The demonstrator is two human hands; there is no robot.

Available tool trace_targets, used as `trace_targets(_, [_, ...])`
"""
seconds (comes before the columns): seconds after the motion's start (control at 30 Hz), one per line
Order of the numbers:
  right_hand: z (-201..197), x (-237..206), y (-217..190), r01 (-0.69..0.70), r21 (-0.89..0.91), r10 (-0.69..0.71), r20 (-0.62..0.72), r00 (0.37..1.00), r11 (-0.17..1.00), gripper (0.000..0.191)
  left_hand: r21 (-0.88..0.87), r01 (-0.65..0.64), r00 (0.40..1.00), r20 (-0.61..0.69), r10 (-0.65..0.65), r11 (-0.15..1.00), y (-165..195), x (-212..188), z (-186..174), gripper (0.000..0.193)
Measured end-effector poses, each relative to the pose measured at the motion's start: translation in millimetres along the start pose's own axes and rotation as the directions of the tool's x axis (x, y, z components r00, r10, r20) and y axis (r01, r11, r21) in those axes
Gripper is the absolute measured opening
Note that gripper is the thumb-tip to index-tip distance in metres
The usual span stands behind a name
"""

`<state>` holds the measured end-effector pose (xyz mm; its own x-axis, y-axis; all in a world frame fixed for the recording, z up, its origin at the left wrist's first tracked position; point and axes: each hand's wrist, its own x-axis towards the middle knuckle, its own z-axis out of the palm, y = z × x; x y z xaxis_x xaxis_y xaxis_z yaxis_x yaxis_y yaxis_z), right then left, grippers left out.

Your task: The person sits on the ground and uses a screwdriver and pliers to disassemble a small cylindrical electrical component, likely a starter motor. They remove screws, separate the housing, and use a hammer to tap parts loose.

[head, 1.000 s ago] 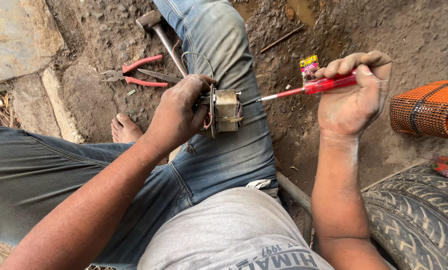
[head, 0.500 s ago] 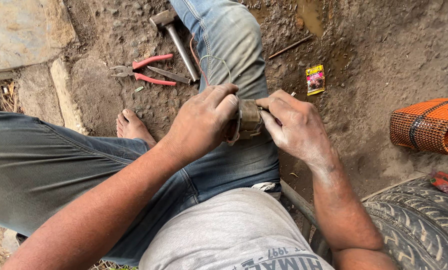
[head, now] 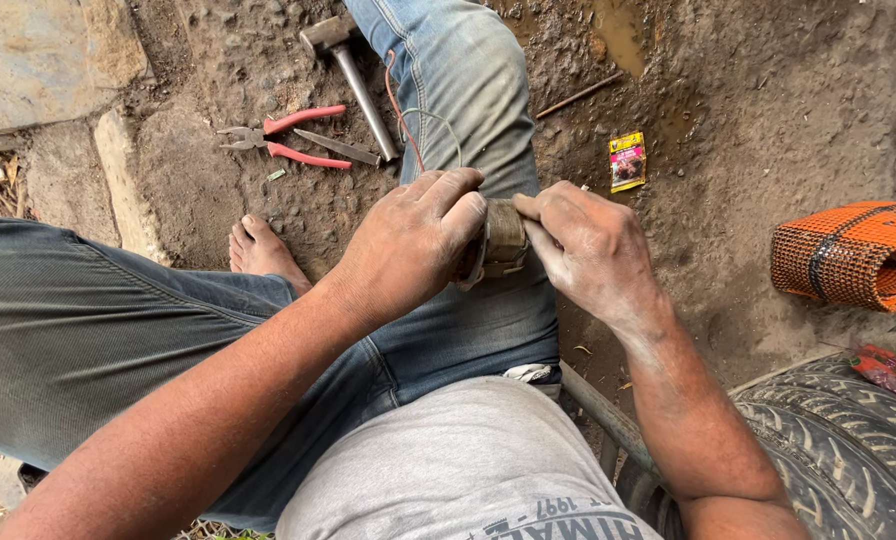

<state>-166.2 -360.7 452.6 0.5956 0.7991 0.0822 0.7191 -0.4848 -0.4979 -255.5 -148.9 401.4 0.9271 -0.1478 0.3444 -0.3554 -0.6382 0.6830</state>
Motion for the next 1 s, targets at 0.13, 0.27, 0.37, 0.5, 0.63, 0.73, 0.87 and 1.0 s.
trace_targets(0.13, [1.6,0.1,2.5,-0.128,0.017,0.128,0.041,0.991,0.992,0.016,-0.004,0.008,1.0,0.008,-0.008,1.0,1.5,-0.5,1.1,0.029])
trace_targets(0.27, [-2.7,-0.5,3.8,-0.057,-0.012,0.058,0.074,0.996,0.998,0.022,0.004,-0.008,1.0,-0.015,0.008,1.0,1.5,-0.7,1.2,0.032])
trace_targets(0.37, [-4.3,1.1,3.7,-0.067,0.008,0.066,0.061,0.996,0.998,0.018,-0.029,-0.002,1.0,0.005,0.002,1.0,1.2,0.3,0.8,0.029])
trace_targets(0.5, [-2.5,4.6,3.4,-0.215,0.058,0.206,0.131,0.97,0.975,0.024,-0.025,0.001,1.0,-0.005,-0.001,1.0,1.7,1.4,0.0,0.03])
trace_targets(0.63, [-4.5,1.1,2.9,-0.017,0.004,0.017,0.044,0.999,1.0,0.017,-0.05,0.007,1.0,-0.005,-0.007,0.999,1.3,1.5,-0.2,0.027])
trace_targets(0.73, [-1.4,-2.0,6.7,-0.053,-0.022,0.053,0.001,0.999,0.998,0.019,-0.06,0.012,1.0,0.001,-0.012,0.998,1.5,2.4,1.3,0.026])
trace_targets(0.87, [5.1,-12.7,25.5,-0.206,-0.052,0.208,0.04,0.977,0.977,0.017,-0.066,0.027,1.0,0.009,-0.026,0.997,0.0,2.6,1.1,0.028])
trace_targets(1.0, [8.9,-40.4,60.5,-0.331,-0.12,0.339,0.048,0.94,0.936,0.018,-0.112,0.027,1.0,-0.004,-0.028,0.993,-1.5,1.0,-1.3,0.035])
